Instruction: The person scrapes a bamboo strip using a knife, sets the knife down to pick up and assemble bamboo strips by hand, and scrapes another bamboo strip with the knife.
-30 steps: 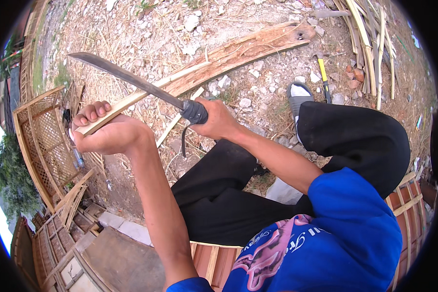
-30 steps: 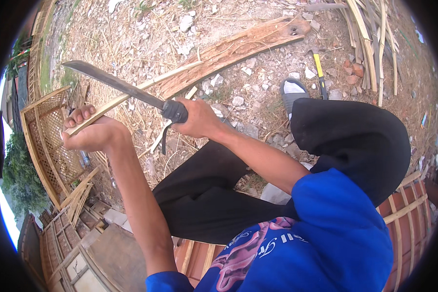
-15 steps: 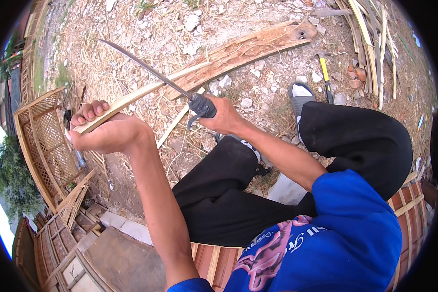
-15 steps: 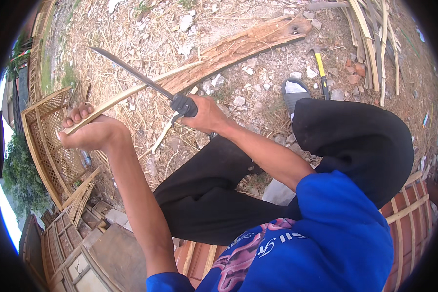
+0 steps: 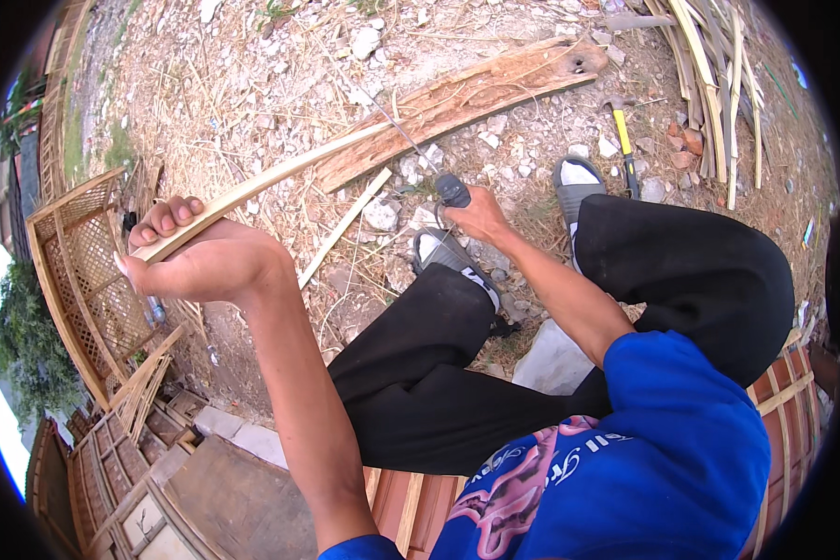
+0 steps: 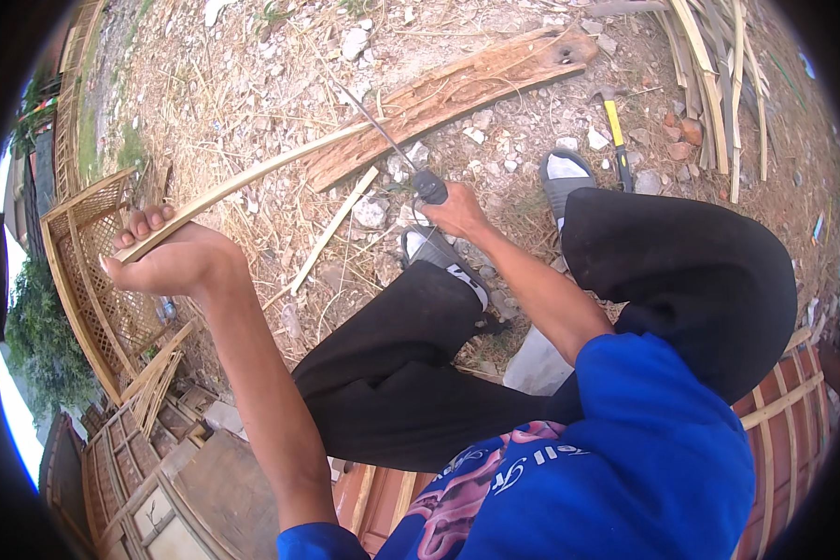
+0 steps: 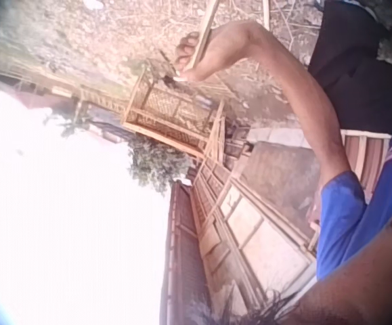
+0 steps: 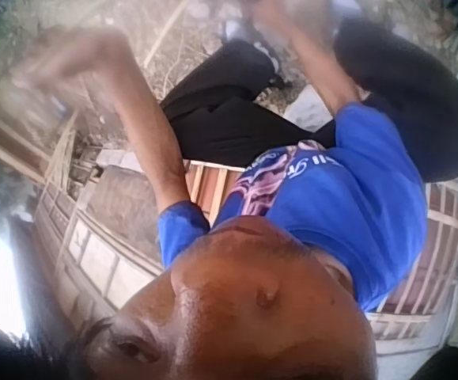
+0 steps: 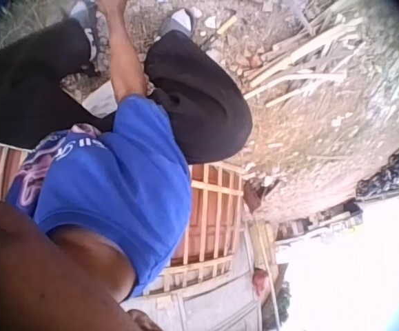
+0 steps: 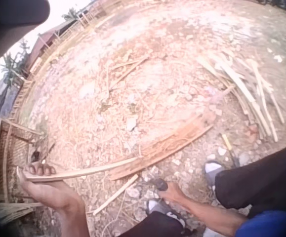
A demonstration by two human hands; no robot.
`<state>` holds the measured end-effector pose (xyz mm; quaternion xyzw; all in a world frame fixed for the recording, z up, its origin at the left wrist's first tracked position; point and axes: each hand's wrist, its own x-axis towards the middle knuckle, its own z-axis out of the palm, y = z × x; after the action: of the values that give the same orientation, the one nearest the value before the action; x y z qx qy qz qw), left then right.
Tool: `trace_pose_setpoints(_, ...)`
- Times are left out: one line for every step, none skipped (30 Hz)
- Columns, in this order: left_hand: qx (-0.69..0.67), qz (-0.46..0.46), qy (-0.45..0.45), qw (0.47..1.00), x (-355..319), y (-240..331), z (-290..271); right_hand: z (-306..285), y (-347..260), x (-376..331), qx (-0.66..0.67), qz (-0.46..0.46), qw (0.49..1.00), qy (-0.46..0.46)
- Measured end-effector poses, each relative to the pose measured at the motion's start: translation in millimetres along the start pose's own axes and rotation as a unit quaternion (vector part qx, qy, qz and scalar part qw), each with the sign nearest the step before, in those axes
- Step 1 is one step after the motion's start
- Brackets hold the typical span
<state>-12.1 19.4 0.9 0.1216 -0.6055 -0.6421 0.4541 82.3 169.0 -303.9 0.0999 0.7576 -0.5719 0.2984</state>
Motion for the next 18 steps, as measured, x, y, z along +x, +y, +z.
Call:
trace_pose_setpoints(0.001,0.0,-0.001,1.0,0.5,-0.8,-0.9,4.1,-13.7,-2.8,0.015,-0.011,1.0,0.002)
trace_pose_setpoints(-0.028,0.001,-0.001,1.0,1.4,-2.0,-3.1,8.7,-28.0,-5.5,0.046,-0.057,0.997,-0.004)
trace_pose_setpoints(-0.059,0.001,-0.001,0.998,2.5,-2.9,-3.7,9.8,-46.2,-9.1,0.076,-0.103,0.992,-0.008)
trace_pose_setpoints(-0.059,0.001,-0.003,0.998,3.9,-2.6,-5.5,11.5,-67.3,-13.4,0.085,-0.135,0.987,-0.019)
trace_pose_setpoints(-0.074,-0.006,-0.003,0.997,6.1,-0.6,-9.1,12.9,-89.1,-18.7,0.094,-0.168,0.981,-0.032)
trace_pose_setpoints(-0.091,-0.015,-0.003,0.996,7.0,0.4,-11.2,9.6,-109.4,-26.2,0.109,-0.199,0.973,-0.037)
trace_pose_setpoints(-0.092,-0.017,-0.004,0.996,5.1,0.8,-10.1,7.0,-123.8,-32.6,0.124,-0.23,0.964,-0.04)
trace_pose_setpoints(-0.082,-0.016,-0.005,0.996,2.1,1.7,-8.0,9.2,-130.0,-35.6,0.143,-0.253,0.956,-0.036)
trace_pose_setpoints(-0.07,-0.011,-0.004,0.997,0.3,3.7,-7.4,10.8,-130.7,-35.7,0.144,-0.252,0.956,-0.037)
trace_pose_setpoints(-0.068,-0.011,-0.003,0.998,0.4,4.2,-7.6,12.5,-131.0,-35.5,0.145,-0.273,0.95,-0.051)
trace_pose_setpoints(-0.077,-0.006,-0.01,0.997,0.9,4.1,-8.0,14.4,-131.0,-35.1,0.146,-0.295,0.942,-0.064)
trace_pose_setpoints(-0.086,-0.004,-0.016,0.996,0.2,3.9,-8.5,12.5,-124.2,-32.0,0.152,-0.287,0.944,-0.06)
trace_pose_setpoints(-0.086,-0.003,-0.016,0.996,1.3,3.9,-9.0,12.4,-108.2,-24.7,0.152,-0.288,0.944,-0.061)
trace_pose_setpoints(-0.079,-0.005,-0.011,0.997,2.0,1.6,-9.9,11.7,-83.9,-15.9,0.127,-0.208,0.969,-0.048)
trace_pose_setpoints(-0.07,0.0,-0.008,0.998,4.5,0.0,-13.2,13.2,-69.2,-8.2,0.105,-0.131,0.985,-0.038)
trace_pose_setpoints(-0.071,0.002,-0.008,0.997,4.6,-1.0,-15.5,9.1,-63.8,-4.0,0.105,-0.133,0.985,-0.039)
trace_pose_setpoints(-0.072,0.002,-0.028,0.997,3.7,-1.7,-17.5,5.2,-58.6,-0.1,0.098,-0.137,0.985,-0.038)
trace_pose_setpoints(-0.071,0.0,-0.049,0.996,2.2,-0.4,-19.8,2.6,-59.9,-2.7,0.091,-0.137,0.986,-0.038)
